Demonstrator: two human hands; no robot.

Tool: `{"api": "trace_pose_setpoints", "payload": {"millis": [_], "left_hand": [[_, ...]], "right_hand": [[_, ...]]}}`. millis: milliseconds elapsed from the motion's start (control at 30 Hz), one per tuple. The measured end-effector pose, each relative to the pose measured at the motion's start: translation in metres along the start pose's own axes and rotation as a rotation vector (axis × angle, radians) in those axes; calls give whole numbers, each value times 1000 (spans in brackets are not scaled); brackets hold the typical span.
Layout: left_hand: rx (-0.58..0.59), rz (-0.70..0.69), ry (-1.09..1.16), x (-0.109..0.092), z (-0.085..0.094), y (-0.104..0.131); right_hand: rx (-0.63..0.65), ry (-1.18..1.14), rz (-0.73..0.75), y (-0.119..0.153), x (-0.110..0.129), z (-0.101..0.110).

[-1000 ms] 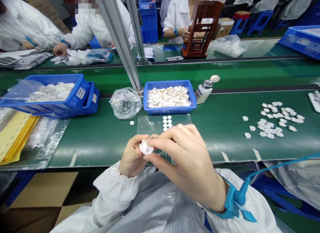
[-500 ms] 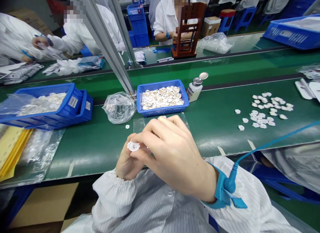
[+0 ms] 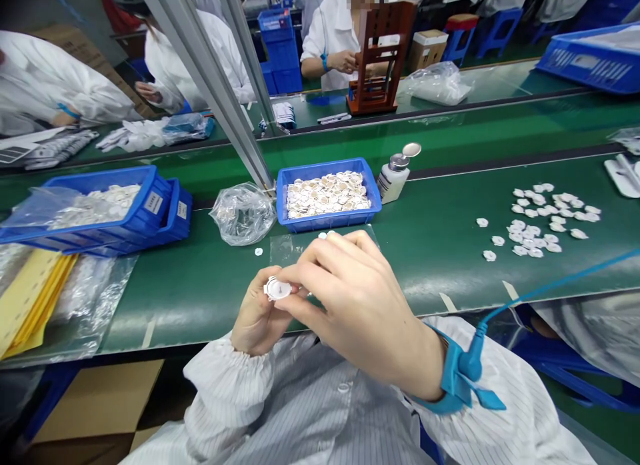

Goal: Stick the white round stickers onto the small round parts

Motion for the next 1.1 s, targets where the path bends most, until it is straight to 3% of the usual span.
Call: {"api": "trace_pose_setpoints", "payload": {"millis": [233, 567, 833, 1100], "left_hand": [[-2, 34, -28, 2, 1, 2], [159, -11, -19, -1, -9, 2], [84, 5, -36, 1, -4, 1], [108, 6, -23, 0, -8, 3]], "right_hand": [[0, -42, 14, 4, -1, -2], [25, -62, -21, 3, -2, -4], [24, -54, -13, 3, -2, -3], [31, -42, -20, 2, -1, -3]]}}
Point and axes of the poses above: each hand's wrist, its own y-axis away from the middle knuckle, its own z-axis out of the back of the hand, x = y × z, the point moved 8 cm from there along -y, towards the middle knuckle, and after that the axes turned 10 degrees about -x, right-handed, at the moved point
